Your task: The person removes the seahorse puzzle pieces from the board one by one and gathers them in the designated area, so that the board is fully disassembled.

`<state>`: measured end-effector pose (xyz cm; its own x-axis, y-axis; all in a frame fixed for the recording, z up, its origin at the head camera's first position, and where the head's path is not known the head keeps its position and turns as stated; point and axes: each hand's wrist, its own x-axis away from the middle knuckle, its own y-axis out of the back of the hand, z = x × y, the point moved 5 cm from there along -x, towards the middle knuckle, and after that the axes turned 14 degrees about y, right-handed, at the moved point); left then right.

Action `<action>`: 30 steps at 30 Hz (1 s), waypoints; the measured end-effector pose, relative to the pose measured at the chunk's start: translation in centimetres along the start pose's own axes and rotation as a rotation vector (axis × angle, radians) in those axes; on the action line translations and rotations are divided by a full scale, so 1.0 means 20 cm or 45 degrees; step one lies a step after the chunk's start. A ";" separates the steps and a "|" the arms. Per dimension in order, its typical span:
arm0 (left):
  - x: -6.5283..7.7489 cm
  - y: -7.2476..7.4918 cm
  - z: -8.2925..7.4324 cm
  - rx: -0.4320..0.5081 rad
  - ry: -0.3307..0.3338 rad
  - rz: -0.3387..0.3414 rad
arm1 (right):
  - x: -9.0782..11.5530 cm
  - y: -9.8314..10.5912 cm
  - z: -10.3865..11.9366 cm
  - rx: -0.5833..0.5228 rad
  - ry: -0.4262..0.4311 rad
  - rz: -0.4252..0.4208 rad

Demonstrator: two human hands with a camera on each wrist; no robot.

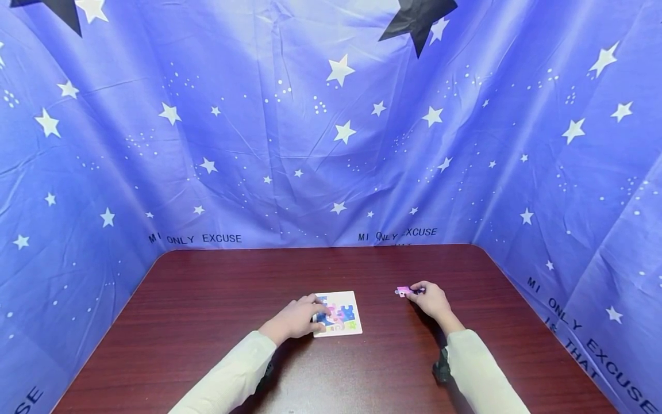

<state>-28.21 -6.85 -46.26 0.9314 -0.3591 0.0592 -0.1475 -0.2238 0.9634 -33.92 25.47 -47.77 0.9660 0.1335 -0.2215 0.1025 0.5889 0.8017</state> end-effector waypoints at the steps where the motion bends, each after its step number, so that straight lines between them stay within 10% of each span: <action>1: 0.00 0.00 0.00 0.003 -0.001 -0.001 | 0.00 0.00 0.00 -0.001 0.000 -0.001; 30: 0.00 -0.01 0.01 -0.020 0.002 -0.008 | 0.00 0.00 0.01 -0.014 0.020 -0.026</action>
<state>-28.18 -7.04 -46.58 0.9328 -0.3565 0.0533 -0.1363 -0.2119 0.9677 -33.81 25.45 -47.65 0.9599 0.1335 -0.2464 0.1194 0.6006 0.7906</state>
